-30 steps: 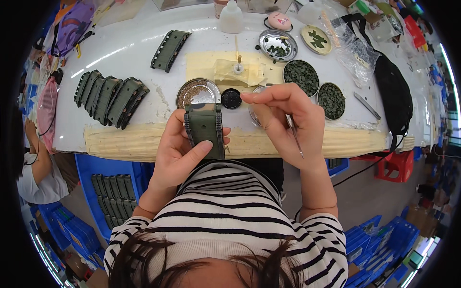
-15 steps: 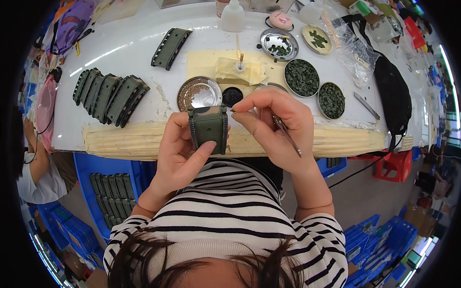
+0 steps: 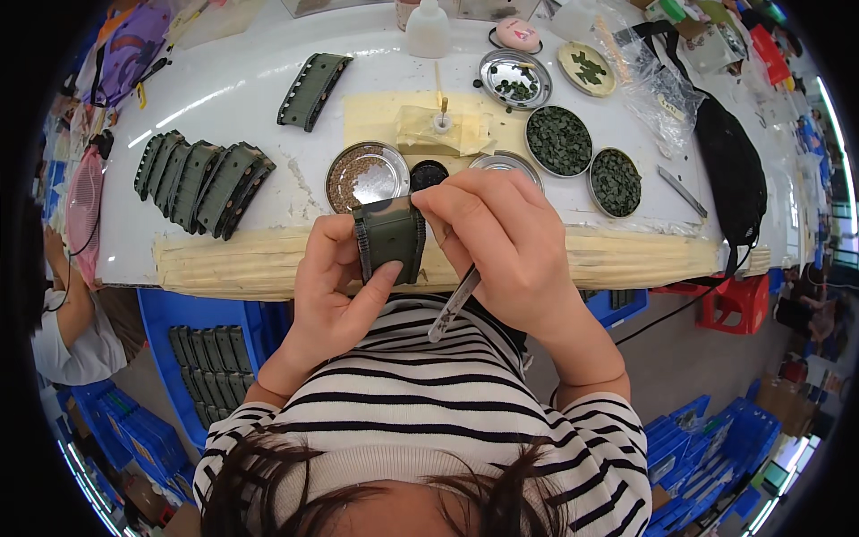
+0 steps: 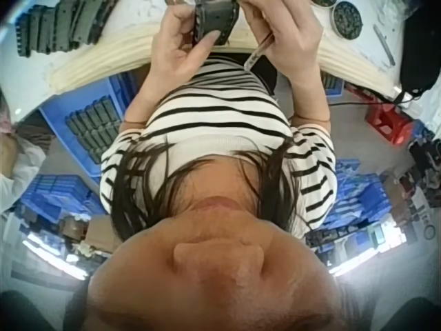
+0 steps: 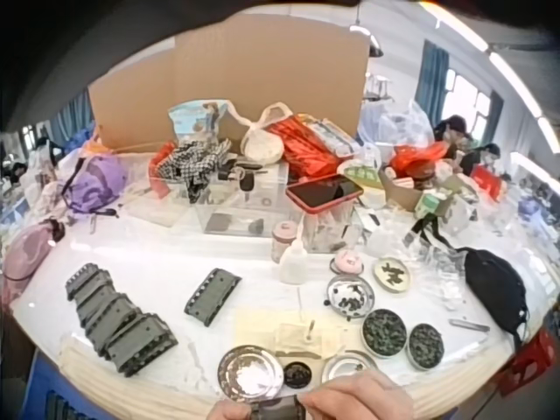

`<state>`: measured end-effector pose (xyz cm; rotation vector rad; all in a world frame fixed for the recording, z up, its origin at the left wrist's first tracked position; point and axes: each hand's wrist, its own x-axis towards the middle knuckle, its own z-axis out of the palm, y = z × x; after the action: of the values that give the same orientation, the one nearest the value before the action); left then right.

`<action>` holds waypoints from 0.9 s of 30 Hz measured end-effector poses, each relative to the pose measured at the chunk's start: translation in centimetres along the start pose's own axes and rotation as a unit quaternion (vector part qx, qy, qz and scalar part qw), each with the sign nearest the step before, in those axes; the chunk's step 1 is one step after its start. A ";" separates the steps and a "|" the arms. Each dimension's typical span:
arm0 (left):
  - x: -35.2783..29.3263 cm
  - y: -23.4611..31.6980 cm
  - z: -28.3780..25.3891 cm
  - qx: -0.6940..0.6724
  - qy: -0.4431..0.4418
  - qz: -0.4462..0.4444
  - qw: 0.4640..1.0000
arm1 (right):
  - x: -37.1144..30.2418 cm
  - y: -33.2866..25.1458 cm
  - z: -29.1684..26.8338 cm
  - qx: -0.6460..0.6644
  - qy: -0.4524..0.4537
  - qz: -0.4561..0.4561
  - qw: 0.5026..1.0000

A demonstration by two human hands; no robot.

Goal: Assembling and cleaning small plastic parts for toy tank models at a factory workbench.

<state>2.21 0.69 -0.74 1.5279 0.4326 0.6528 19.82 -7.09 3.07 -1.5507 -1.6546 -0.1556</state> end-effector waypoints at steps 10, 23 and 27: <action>-0.1 -0.1 0.3 -0.052 -0.013 -0.011 0.999 | -0.7 -0.1 -0.3 0.047 -0.012 0.030 0.998; 0.9 1.4 -0.2 -0.263 -0.014 -0.145 0.954 | -4.1 8.6 -8.6 -0.186 0.036 0.281 0.941; 1.0 1.0 -0.1 -0.272 -0.033 -0.145 0.951 | -4.7 9.2 -9.0 -0.175 -0.032 0.299 0.937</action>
<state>2.80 1.34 0.39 0.9356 0.3772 0.4378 31.59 -14.08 1.81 -2.2851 -1.1681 -0.0755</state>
